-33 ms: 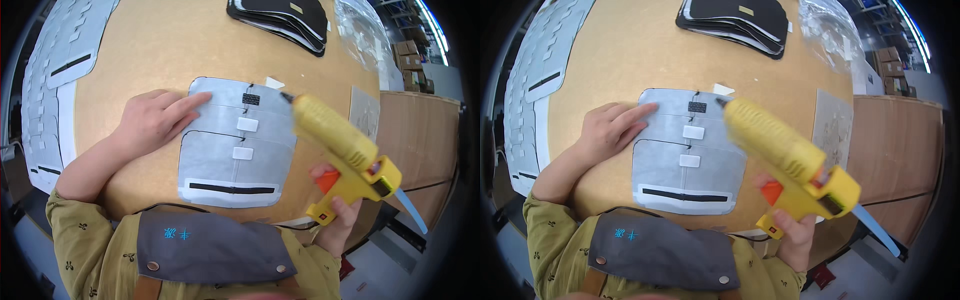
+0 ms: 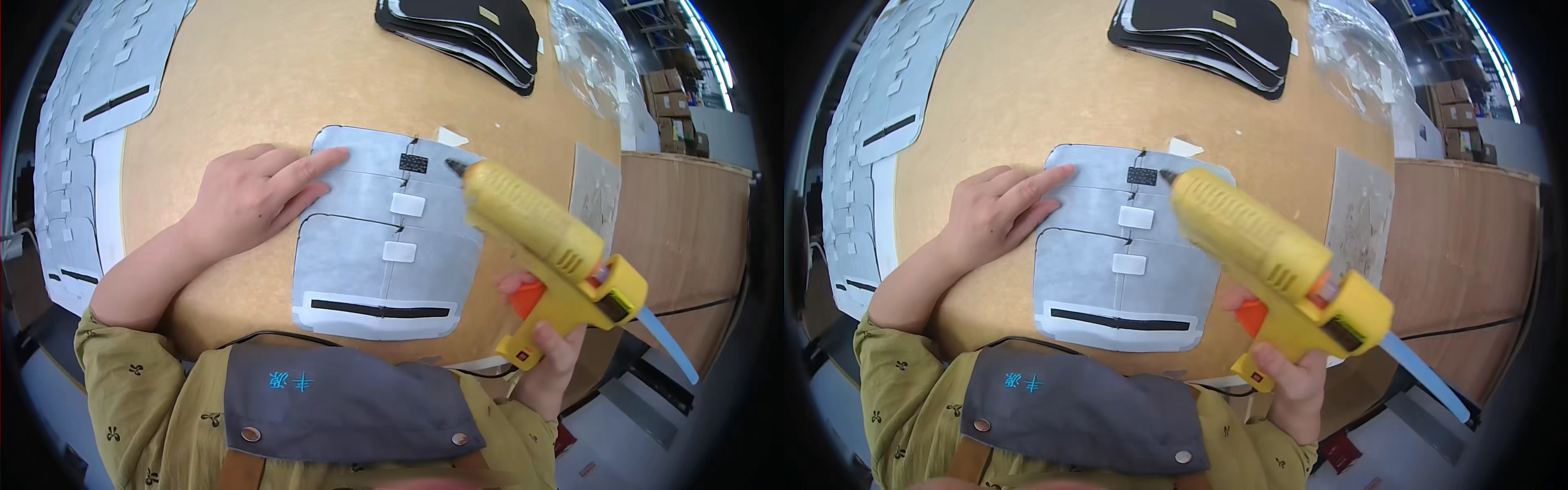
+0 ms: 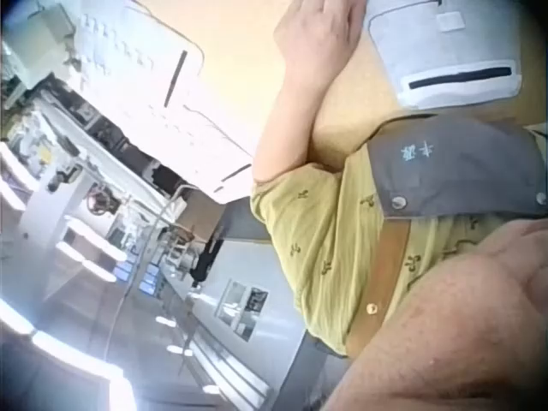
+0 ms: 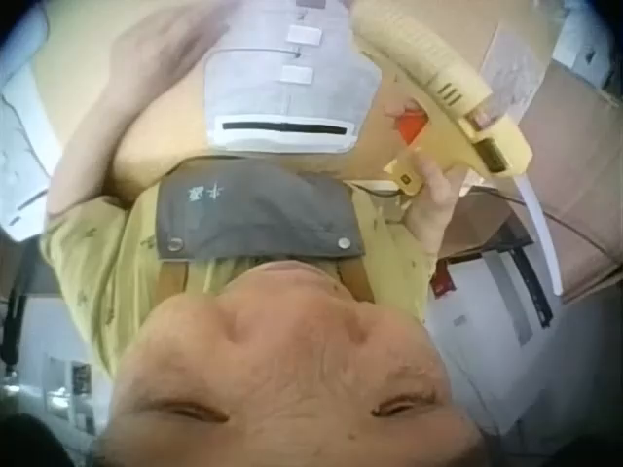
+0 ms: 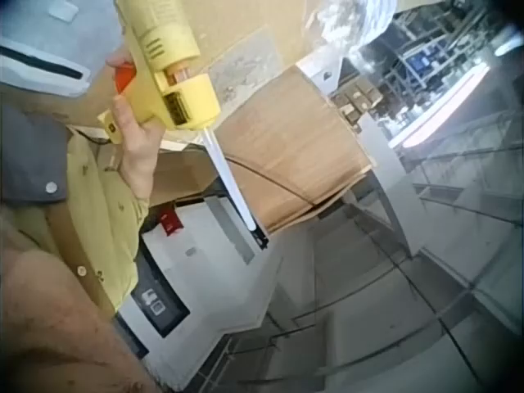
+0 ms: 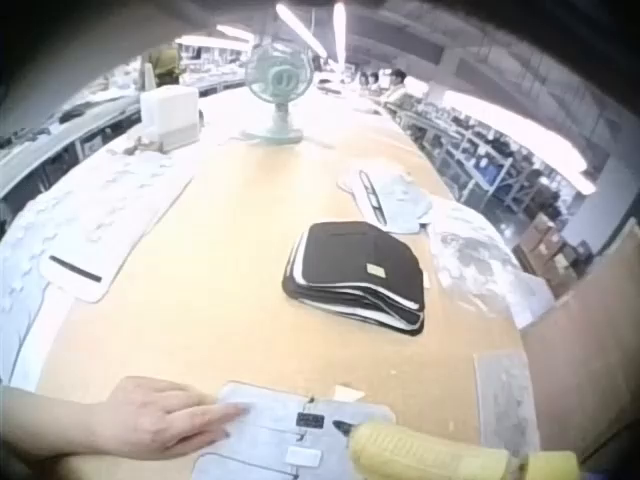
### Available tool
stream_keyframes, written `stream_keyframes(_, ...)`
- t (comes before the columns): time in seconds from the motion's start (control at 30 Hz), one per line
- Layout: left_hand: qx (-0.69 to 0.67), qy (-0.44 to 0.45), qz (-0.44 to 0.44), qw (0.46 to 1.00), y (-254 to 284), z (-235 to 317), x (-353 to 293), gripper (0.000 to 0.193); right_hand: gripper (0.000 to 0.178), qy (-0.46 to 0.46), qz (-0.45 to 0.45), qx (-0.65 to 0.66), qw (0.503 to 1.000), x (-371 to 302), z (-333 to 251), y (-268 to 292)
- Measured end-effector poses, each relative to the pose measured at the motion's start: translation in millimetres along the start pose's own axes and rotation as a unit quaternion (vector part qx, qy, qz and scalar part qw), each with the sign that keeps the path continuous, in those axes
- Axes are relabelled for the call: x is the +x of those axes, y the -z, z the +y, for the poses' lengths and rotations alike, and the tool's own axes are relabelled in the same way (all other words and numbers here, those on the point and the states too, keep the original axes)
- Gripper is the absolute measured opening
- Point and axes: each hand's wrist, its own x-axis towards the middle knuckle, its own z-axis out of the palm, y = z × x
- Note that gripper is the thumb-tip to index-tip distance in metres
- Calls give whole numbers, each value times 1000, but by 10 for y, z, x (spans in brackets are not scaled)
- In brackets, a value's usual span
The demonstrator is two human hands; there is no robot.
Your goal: Apply adhesive to leather components and align them to assemble small pouches.
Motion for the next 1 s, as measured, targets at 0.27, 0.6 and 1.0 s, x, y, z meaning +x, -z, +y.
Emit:
stream_keyframes(0.27,6,-7,-8,1000,24,-77,-54,44,57,-86,-32,-7,996,172,-78,-285)
stream_keyframes(0.6,-8,7,-6,1000,-6,-89,-47,44,57,-94,-9,-11,995,208,-7,-270)
stream_keyframes(1.0,-9,11,-17,1000,17,-76,-39,44,57,-84,15,-41,996,209,47,-318)
